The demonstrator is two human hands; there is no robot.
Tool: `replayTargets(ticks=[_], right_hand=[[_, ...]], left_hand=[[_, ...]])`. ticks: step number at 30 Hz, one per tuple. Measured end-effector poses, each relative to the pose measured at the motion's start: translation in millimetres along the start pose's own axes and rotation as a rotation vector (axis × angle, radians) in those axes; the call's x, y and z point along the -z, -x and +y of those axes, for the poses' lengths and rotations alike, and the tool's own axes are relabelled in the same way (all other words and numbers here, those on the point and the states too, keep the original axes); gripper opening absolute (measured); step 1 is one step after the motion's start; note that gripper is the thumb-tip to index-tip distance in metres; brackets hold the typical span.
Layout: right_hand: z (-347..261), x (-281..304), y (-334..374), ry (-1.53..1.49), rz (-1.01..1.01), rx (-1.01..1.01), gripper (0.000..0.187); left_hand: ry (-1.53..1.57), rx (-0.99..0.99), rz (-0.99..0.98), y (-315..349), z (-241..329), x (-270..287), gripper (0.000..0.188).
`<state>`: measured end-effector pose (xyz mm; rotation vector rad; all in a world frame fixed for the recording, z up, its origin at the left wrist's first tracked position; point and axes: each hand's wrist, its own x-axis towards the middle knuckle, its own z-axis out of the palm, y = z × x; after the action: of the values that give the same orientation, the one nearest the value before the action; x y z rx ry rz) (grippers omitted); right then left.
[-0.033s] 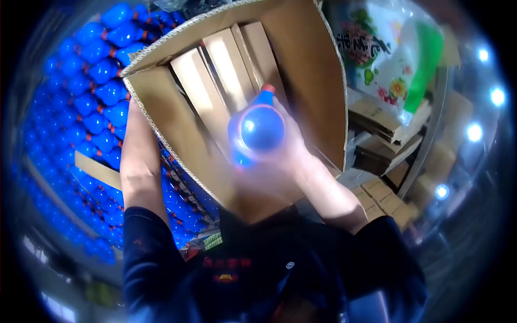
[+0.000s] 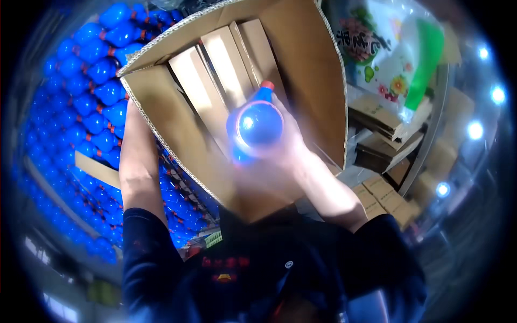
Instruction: The person places blue bottles into a cardboard box, inserting cardboard dividers between the bottles by hand.
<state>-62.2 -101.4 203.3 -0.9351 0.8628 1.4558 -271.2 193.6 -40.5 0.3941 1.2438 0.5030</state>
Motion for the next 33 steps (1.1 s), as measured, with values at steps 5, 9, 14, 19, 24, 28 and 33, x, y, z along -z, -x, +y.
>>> replayTargets(ticks=[5, 9, 14, 19, 24, 28, 33], right_hand=[[1, 5, -5, 0.015, 0.075, 0.026, 0.047], [-4, 4, 14, 0.069, -0.165, -0.001, 0.048], [-11, -13, 18, 0.890, -0.133, 0.371, 0.038], [50, -5, -35, 1.863, -0.117, 0.550, 0.034], [100, 70, -92, 2.210, 0.012, 0.651, 0.020], [86, 58, -68, 1.943, -0.186, 0.925, 0.029], [38, -31, 59, 0.794, -0.336, -0.126, 0.049]], left_hand=[[0.020, -0.134, 0.025, 71, -3, 60, 0.044], [0.526, 0.091, -0.573, 219, -5, 69, 0.043], [0.590, 0.144, -0.518, 378, -17, 61, 0.045], [0.803, 0.132, -0.441, 434, -38, 47, 0.031], [0.882, 0.112, -0.586, 452, -51, 37, 0.030], [0.826, 0.239, -0.582, 471, -60, 17, 0.035], [-0.467, 0.116, -0.298, 486, -23, -51, 0.040]])
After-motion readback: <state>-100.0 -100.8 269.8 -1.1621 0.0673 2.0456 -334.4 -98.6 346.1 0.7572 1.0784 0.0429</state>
